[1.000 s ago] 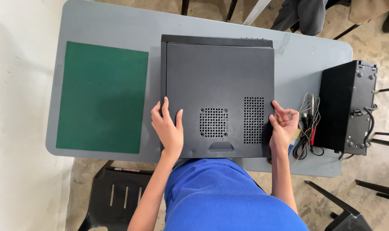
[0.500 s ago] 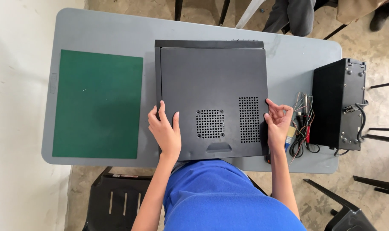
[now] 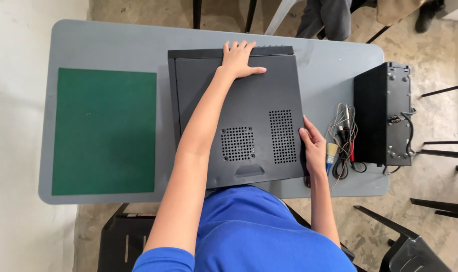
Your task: Connecting internal motherboard cables, cleaning the chassis with a brush, and installing the side panel of a desktop computer.
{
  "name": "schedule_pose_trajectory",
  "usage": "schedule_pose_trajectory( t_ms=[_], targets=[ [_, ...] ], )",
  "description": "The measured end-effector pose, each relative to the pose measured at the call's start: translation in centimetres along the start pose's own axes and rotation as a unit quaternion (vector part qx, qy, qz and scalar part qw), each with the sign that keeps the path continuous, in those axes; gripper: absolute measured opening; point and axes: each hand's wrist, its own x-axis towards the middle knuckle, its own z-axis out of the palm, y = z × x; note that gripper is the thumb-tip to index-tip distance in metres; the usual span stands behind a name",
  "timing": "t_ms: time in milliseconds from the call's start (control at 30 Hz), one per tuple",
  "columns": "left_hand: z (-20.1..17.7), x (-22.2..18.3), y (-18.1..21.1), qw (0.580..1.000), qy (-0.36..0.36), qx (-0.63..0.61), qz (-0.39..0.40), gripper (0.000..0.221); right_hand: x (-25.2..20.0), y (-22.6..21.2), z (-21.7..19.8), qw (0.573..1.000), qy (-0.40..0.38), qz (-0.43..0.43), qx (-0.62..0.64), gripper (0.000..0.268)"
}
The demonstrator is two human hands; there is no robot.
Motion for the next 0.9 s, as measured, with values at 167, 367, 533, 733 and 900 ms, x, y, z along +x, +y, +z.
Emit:
schedule_pose_trajectory(
  t_ms=[167, 367, 533, 733, 900],
  targets=[
    [1.3, -0.1, -0.3, 0.998, 0.025, -0.055, 0.014, 0.086, 0.7, 0.6, -0.6, 0.999, -0.017, 0.04, 0.013, 0.049],
    [0.1, 0.0, 0.1, 0.998, -0.006, -0.058, 0.011, 0.082, 1.2, -0.2, -0.3, 0.999, -0.002, 0.036, 0.003, 0.048],
    [0.1, -0.4, 0.1, 0.997, 0.007, -0.077, 0.011, 0.082, 1.6, -0.3, -0.4, 1.0, -0.03, 0.006, -0.006, 0.047],
    [-0.2, -0.4, 0.3, 0.996, -0.006, -0.092, -0.003, 0.08, 2.1, 0.9, -0.7, 0.997, -0.057, -0.04, 0.02, 0.051],
    [2.5, 1.1, -1.1, 0.997, 0.07, -0.01, 0.04, 0.081, 4.7, 1.6, -0.8, 0.972, -0.091, -0.183, -0.112, 0.037]
  ],
)
